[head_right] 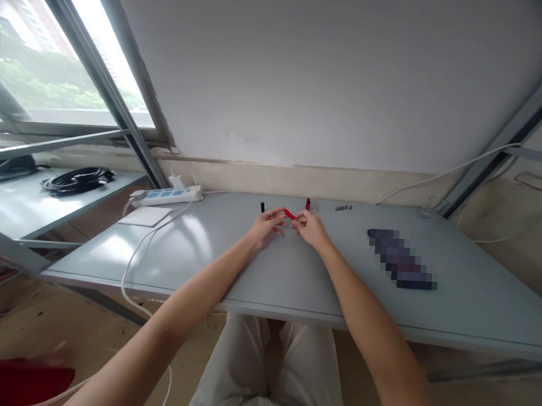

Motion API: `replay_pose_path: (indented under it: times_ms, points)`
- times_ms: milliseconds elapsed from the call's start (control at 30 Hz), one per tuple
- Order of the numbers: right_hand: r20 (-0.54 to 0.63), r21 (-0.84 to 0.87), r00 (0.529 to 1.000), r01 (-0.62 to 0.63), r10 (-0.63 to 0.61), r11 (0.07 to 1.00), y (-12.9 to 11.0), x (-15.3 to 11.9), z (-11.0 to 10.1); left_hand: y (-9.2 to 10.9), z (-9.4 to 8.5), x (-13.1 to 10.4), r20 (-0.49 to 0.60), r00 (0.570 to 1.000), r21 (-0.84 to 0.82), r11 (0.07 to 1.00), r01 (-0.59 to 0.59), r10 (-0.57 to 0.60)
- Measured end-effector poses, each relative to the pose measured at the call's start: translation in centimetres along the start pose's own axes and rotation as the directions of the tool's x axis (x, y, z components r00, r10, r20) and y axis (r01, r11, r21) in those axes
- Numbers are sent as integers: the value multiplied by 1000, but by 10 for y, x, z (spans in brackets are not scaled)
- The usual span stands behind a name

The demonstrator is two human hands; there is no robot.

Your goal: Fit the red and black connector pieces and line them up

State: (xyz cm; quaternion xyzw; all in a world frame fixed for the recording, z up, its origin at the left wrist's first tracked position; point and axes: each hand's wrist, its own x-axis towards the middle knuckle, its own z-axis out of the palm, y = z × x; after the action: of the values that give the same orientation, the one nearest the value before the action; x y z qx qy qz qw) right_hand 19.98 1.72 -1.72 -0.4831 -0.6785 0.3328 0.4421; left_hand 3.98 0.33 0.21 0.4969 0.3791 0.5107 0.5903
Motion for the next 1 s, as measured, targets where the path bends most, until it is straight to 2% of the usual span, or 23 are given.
replay_pose_path:
  times_ms: [133,233,300,400,500,567,667,800,1000]
  points:
    - [-79,-147,997,0,-12,989,-1,-2,-1,0,1,0,67,997,48,998,33,-36]
    - [-201,-254,979,-8,-45,967,1,0,-2,-1,-3,4,22,998,254,966,44,-51]
    - [-256,-249,967,-60,-6,967,4,3,-3,0,-11,8,-46,999,452,891,45,-27]
    - [-277,-152,956,-144,98,978,10,7,-2,6,-29,15,-125,992,689,721,72,20]
    - [-247,-112,958,-181,149,977,14,13,1,15,-49,21,-276,961,799,549,245,-27]
    - [-220,-152,962,-194,158,969,12,18,6,19,-57,24,-333,942,817,488,308,-36]
    - [-177,-246,971,-199,157,949,4,28,14,22,-61,30,-341,939,818,477,321,-46]
    - [-140,-332,979,-185,146,925,-8,40,28,16,-62,41,-319,946,824,474,310,-63]
    - [-88,-425,993,-107,77,899,-9,56,52,-1,-69,62,-276,961,850,472,234,21]
